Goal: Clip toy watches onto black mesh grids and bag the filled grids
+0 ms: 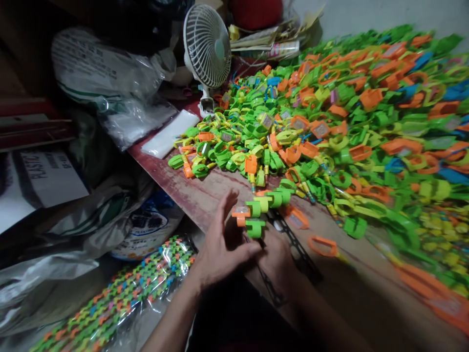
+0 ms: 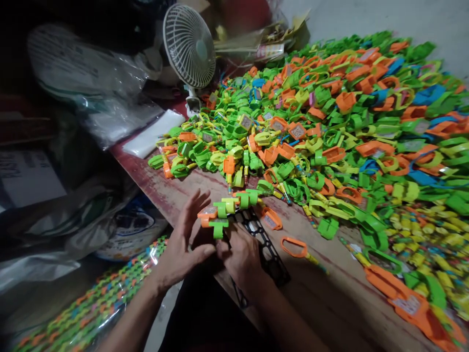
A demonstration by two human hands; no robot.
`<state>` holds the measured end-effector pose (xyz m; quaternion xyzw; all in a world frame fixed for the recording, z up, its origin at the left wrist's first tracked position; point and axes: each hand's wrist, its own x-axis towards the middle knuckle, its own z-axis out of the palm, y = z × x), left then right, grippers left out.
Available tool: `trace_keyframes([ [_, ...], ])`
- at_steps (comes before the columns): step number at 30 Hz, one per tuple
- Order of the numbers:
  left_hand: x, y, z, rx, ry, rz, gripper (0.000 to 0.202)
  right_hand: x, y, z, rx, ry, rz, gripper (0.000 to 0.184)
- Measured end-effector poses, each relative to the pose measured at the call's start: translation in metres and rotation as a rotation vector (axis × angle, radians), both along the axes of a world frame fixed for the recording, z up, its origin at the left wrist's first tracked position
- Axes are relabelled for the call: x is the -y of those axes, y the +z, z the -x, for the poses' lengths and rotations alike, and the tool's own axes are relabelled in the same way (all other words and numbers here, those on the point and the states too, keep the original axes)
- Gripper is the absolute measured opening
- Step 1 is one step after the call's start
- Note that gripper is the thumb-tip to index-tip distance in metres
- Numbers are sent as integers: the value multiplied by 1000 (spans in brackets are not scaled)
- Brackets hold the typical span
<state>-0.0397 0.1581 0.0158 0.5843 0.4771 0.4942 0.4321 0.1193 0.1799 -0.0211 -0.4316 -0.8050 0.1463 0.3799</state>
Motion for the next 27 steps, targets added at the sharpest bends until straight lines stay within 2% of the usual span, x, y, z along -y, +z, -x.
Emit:
trace_keyframes([
  [2,-5,5,-6,-47,11,7,86,0,-3,0,-12,-6,9,20],
  [5,-10,3,-14,-24,23,20,66,0,-6,2,0,-30,-3,24],
  [8,-9,1,-17,77,30,69,62,1,-5,7,-16,-9,45,26],
  [11,-8,1,-20,191,26,137,63,2,3,6,-58,28,88,30],
  [14,-7,5,-24,260,46,173,68,1,19,-11,-73,60,74,31],
  [19,-7,7,-26,261,108,67,85,-14,53,-52,-91,-137,-143,20],
  [21,-8,3,-21,283,131,42,74,-22,68,-55,-73,-122,-172,16],
  [23,-6,-1,-14,280,177,47,55,-27,84,-48,-44,-69,-210,13],
  [27,-4,-6,6,110,249,4,25,-36,104,-28,106,83,-270,13],
])
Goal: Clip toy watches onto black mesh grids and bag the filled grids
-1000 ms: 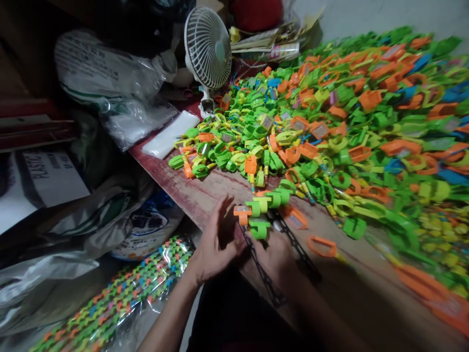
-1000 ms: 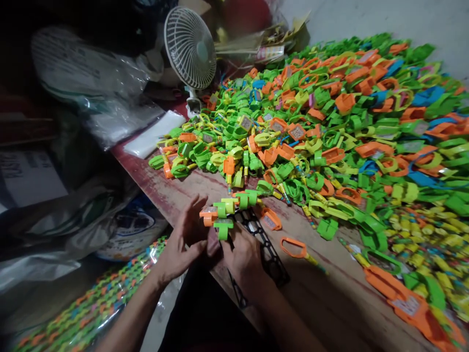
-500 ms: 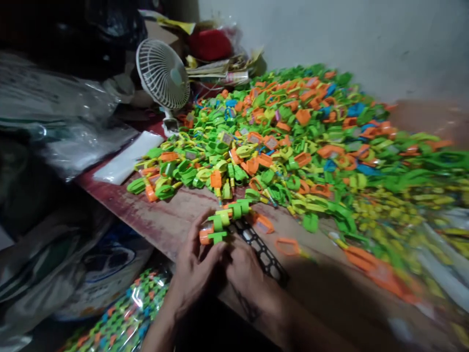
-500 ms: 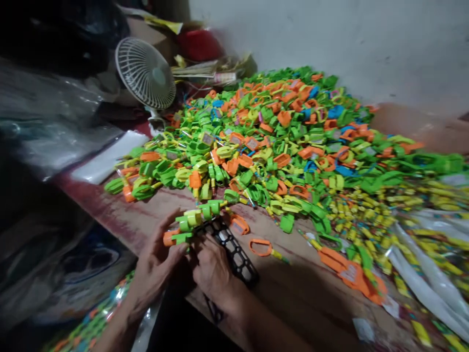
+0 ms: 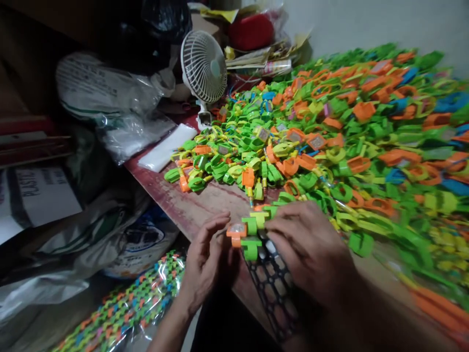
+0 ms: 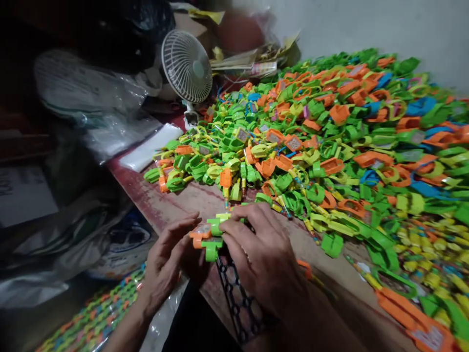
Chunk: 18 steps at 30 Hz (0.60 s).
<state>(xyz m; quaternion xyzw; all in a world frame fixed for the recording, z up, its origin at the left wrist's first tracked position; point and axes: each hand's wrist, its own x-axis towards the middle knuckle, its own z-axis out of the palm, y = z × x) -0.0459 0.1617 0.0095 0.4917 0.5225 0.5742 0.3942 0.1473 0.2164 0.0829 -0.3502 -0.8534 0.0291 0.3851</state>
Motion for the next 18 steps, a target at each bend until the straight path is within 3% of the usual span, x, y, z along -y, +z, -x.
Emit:
trace_keyframes([
  [4,-7,-7,13,-151,-136,-73,24,-15,3,12,174,193,17,15],
  [6,-13,-10,15,-214,-176,-124,23,-20,2,15,243,220,31,19],
  [13,-31,-11,20,-492,-179,-487,19,-21,2,20,360,282,130,23],
  [18,-39,-6,25,-722,-169,-624,17,-37,-2,21,437,375,150,20],
])
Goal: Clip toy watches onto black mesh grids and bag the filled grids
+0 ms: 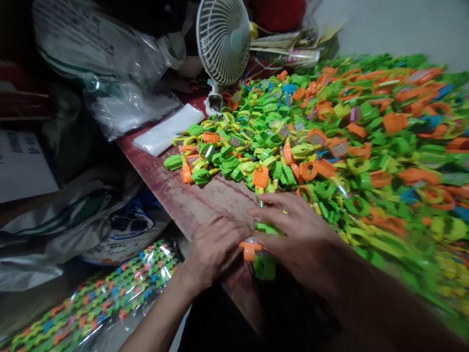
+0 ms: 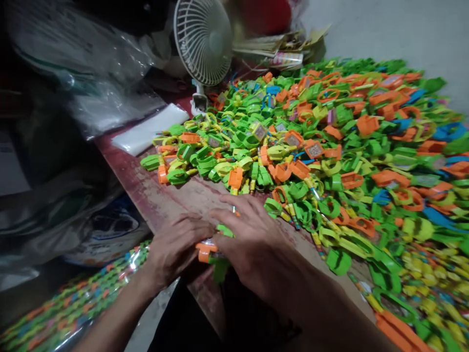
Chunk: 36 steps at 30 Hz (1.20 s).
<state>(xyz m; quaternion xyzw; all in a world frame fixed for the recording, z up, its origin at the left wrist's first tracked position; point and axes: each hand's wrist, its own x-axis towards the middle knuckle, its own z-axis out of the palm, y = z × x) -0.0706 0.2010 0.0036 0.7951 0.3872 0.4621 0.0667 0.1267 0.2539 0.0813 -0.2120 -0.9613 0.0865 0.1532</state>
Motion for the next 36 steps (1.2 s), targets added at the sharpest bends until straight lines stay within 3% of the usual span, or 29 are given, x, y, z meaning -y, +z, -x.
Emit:
trace_keyframes([
  [5,-2,2,1,-92,31,-92,23,-3,4,0,-5,51,-46,17],
  [9,-3,-5,1,-139,104,-106,23,10,22,-11,-72,-64,-3,29],
  [11,-2,-10,1,-155,117,-57,26,13,23,-28,-205,-216,-30,30],
  [14,4,-15,3,-171,153,62,29,4,5,-61,-361,-576,-85,22],
  [17,14,-15,10,-176,238,206,37,-11,-25,-85,-191,-743,-50,22],
  [21,33,0,16,-75,282,335,42,-21,-48,-88,198,-973,-101,23],
  [24,44,23,7,124,330,396,37,-26,-47,-81,337,-1082,-16,26],
  [26,45,39,-6,176,275,418,43,-31,-43,-75,376,-1132,86,28],
  [31,32,62,-37,19,97,435,66,-40,-35,-76,317,-1172,147,25],
  [36,33,51,-32,106,91,471,69,-13,-27,-100,-23,-1175,221,17],
])
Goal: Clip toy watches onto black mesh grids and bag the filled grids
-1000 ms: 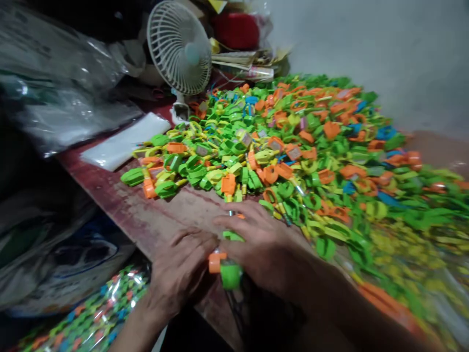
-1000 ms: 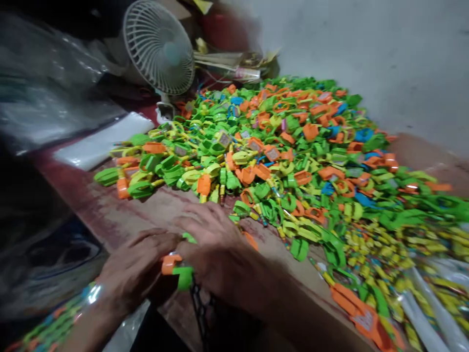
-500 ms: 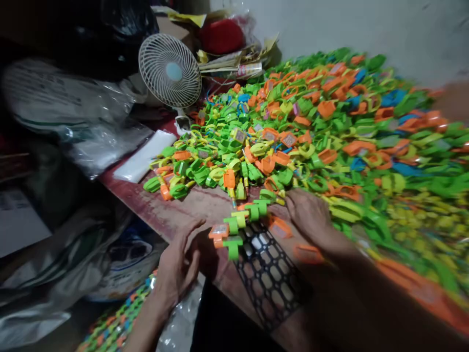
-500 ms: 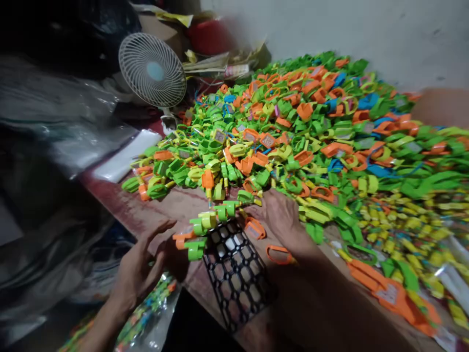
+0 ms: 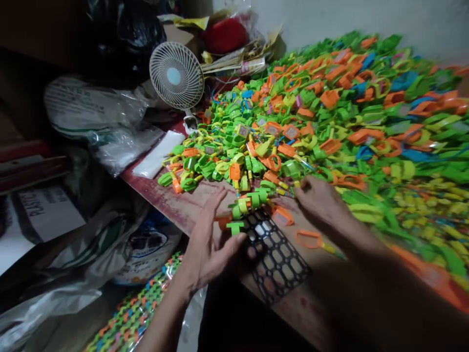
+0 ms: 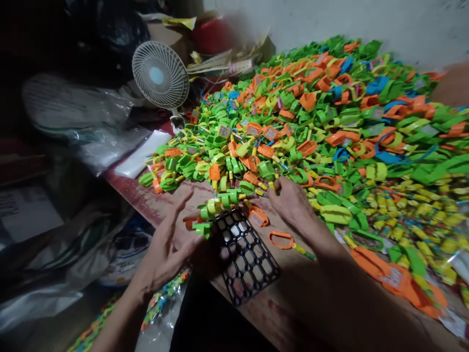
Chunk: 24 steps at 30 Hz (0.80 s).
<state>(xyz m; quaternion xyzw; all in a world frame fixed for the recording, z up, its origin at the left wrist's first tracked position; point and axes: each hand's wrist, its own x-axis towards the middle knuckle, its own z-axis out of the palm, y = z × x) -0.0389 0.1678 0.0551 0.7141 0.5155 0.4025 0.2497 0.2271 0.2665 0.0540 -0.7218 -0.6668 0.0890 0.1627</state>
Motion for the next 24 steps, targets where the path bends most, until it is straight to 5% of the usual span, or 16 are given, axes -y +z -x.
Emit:
trace_keyframes([
  [4,8,-12,15,177,125,46,53,50,-8,5,-393,316,-160,25],
  [8,0,-7,14,63,-27,26,67,89,-34,45,-415,619,-318,30],
  [14,-13,-5,1,-29,-141,20,60,90,-63,90,-124,659,-439,25],
  [24,-13,-9,1,52,-150,60,58,77,-72,103,-284,729,-415,24],
])
